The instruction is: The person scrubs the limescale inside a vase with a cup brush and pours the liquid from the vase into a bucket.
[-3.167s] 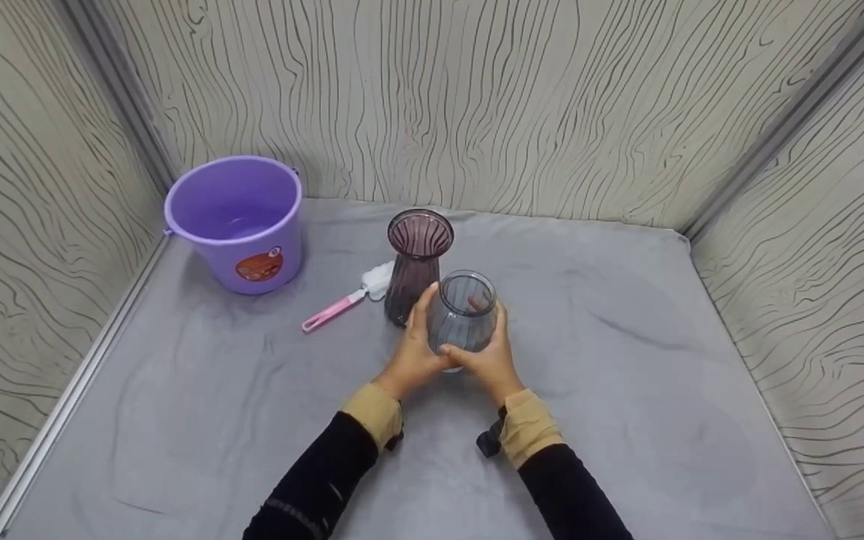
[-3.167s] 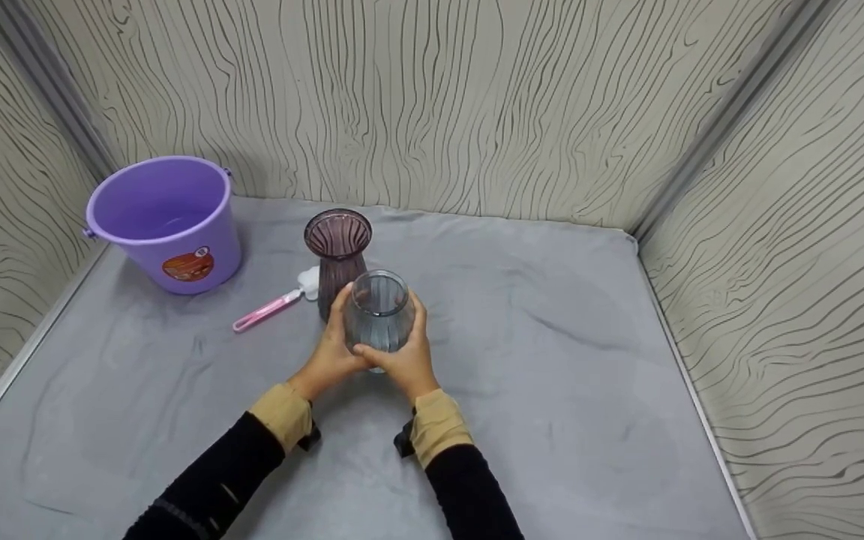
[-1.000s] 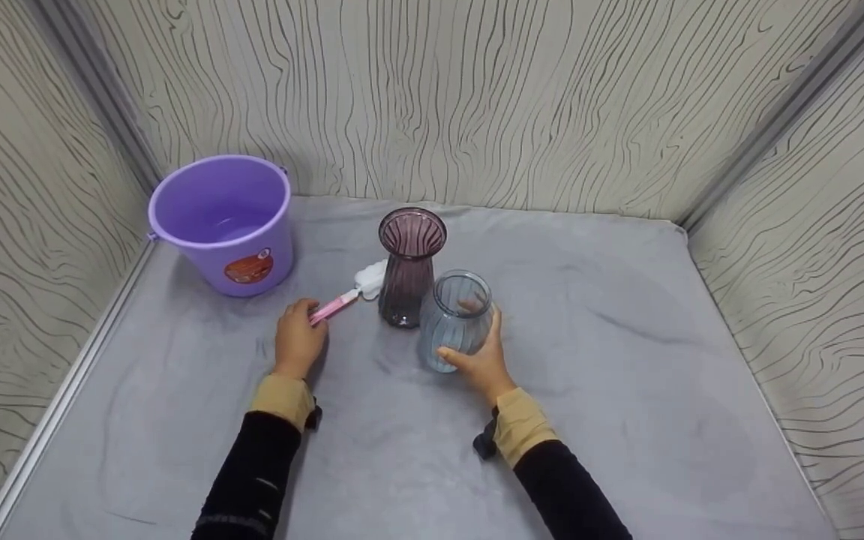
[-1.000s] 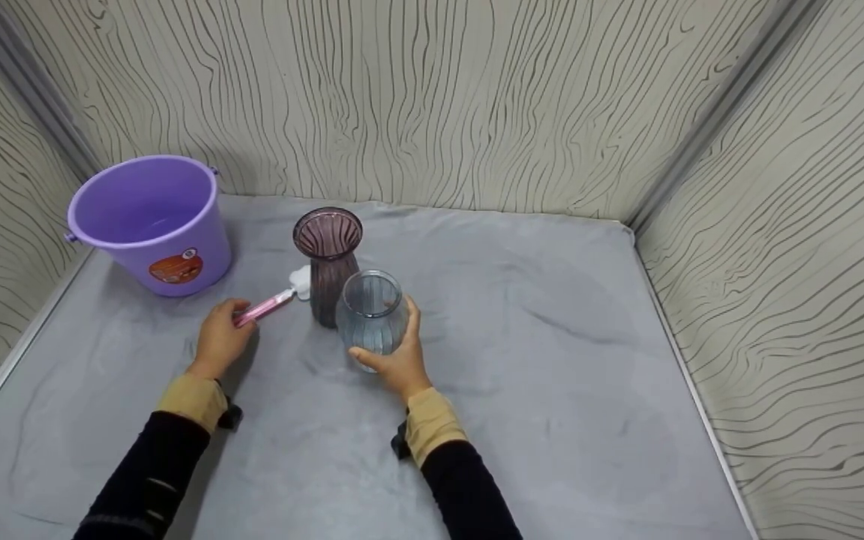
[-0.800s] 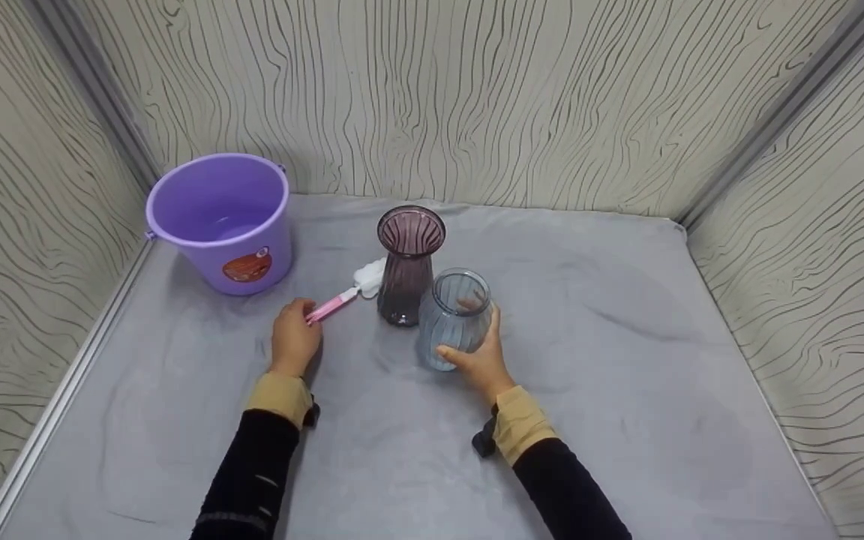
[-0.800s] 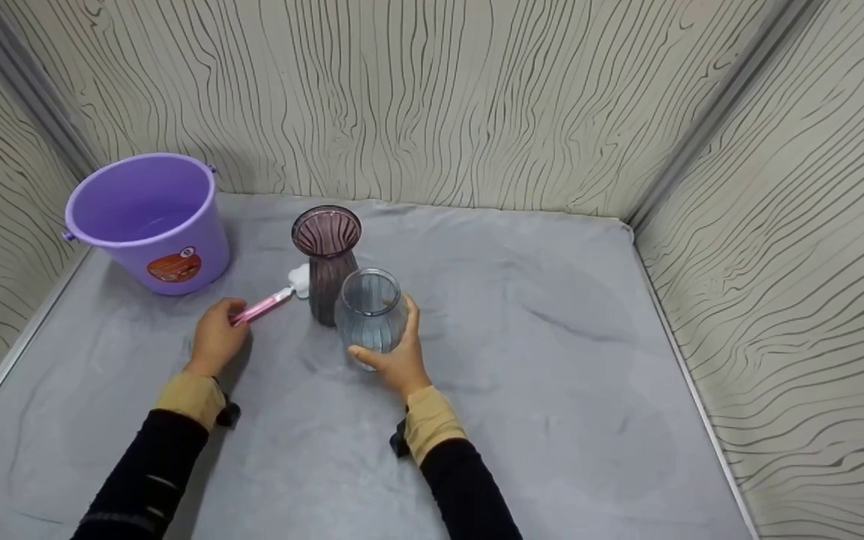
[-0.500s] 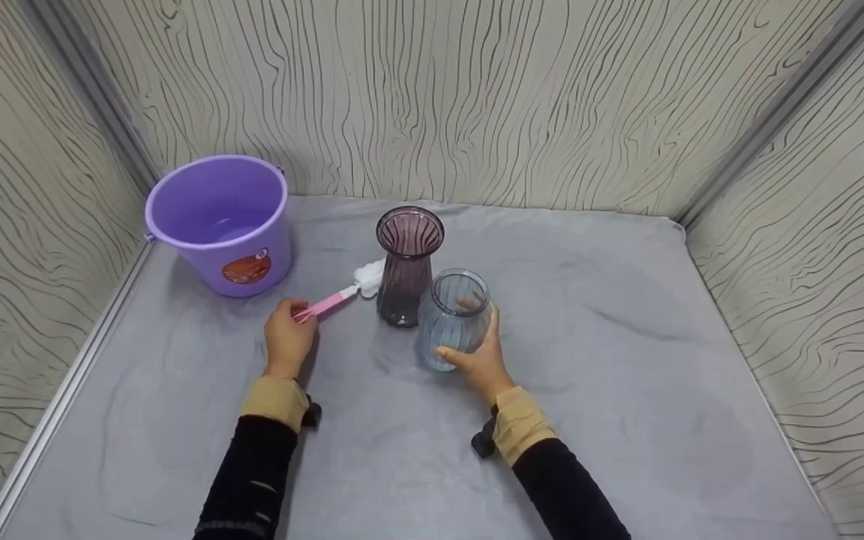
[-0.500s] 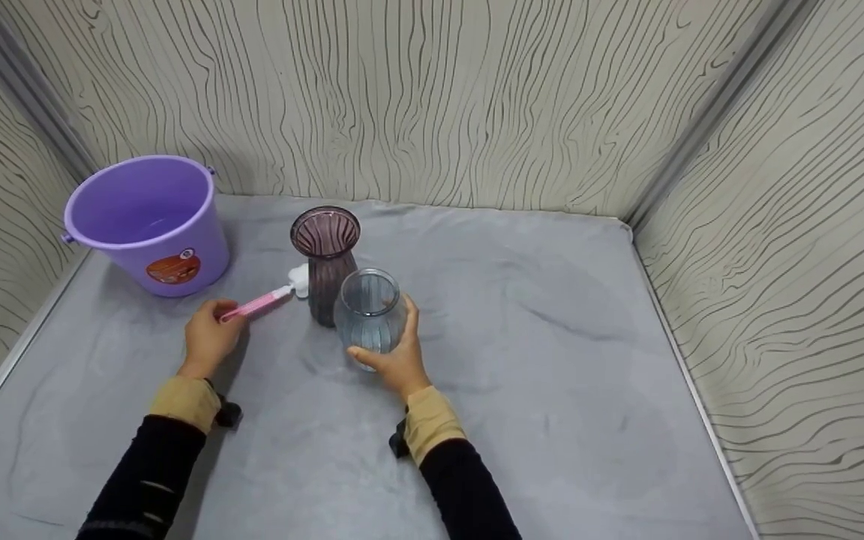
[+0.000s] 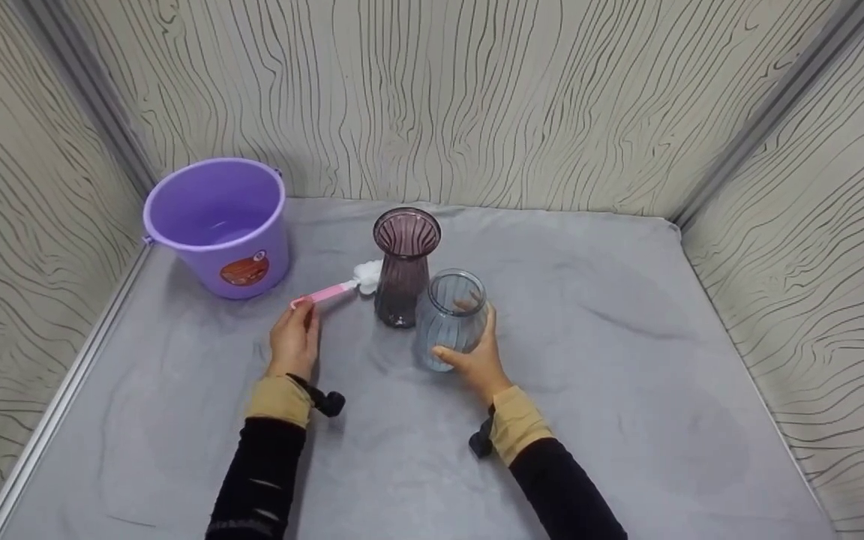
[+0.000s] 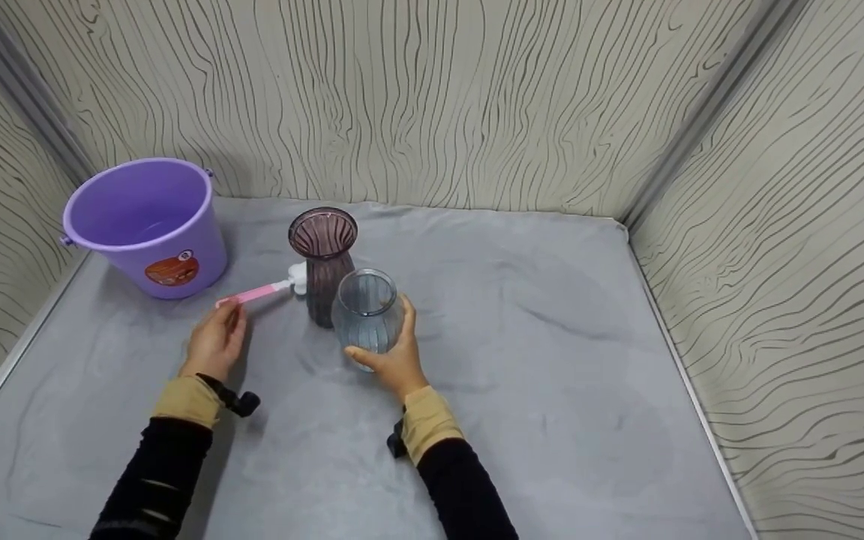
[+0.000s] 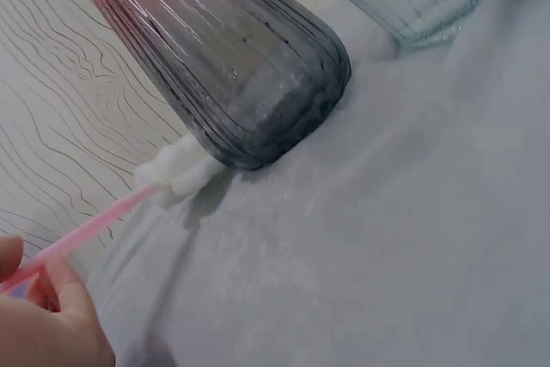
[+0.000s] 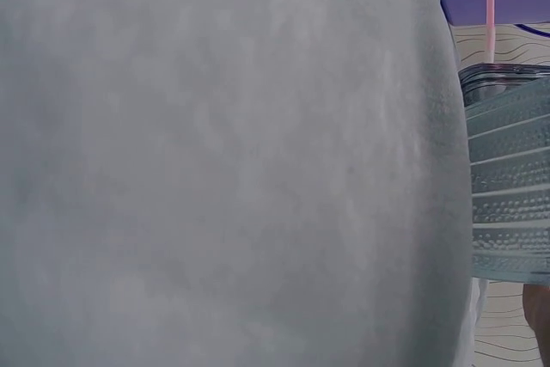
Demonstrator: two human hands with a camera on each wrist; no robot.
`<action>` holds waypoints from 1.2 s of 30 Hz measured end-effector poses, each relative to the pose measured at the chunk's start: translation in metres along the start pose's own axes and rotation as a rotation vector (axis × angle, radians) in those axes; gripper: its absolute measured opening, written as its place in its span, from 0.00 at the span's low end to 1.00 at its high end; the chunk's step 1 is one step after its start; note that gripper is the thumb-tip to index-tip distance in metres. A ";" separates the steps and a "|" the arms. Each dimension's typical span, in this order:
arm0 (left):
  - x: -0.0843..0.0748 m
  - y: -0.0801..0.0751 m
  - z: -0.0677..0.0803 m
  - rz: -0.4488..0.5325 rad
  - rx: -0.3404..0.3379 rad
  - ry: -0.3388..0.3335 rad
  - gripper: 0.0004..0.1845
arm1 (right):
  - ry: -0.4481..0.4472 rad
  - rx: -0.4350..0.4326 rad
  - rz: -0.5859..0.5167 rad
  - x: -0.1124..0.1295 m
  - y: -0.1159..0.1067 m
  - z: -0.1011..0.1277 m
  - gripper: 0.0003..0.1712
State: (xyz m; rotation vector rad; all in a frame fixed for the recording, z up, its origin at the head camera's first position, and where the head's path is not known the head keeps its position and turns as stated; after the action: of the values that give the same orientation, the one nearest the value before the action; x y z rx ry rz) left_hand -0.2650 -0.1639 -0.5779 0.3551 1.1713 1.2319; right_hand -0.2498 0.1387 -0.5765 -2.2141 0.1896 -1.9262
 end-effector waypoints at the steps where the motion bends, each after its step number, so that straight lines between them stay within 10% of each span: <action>1: 0.000 0.000 0.001 0.041 -0.003 -0.007 0.13 | 0.000 0.000 0.001 0.000 0.000 0.000 0.81; 8: -0.004 0.004 0.004 0.150 0.016 0.048 0.27 | 0.074 0.022 0.043 0.001 -0.001 0.001 0.84; 15: -0.008 0.008 0.004 0.263 -0.018 0.238 0.13 | 0.074 0.018 0.041 -0.001 -0.001 0.000 0.83; 36: -0.042 0.015 0.023 0.232 -0.043 0.491 0.21 | 0.063 0.012 0.022 -0.004 -0.001 -0.001 0.84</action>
State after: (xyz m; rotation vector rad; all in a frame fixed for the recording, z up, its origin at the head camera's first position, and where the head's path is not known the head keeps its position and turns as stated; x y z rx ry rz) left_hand -0.2492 -0.1867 -0.5360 0.1602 1.5483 1.6012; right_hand -0.2513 0.1402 -0.5802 -2.1368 0.2099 -1.9814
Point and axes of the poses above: each hand's wrist, its own z-axis away from the middle knuckle, its own y-axis out of the palm, x = y × z, the point moved 2 cm from there along -z, towards the middle knuckle, and after that the axes turned 6 degrees about z, right-handed, at the moved point
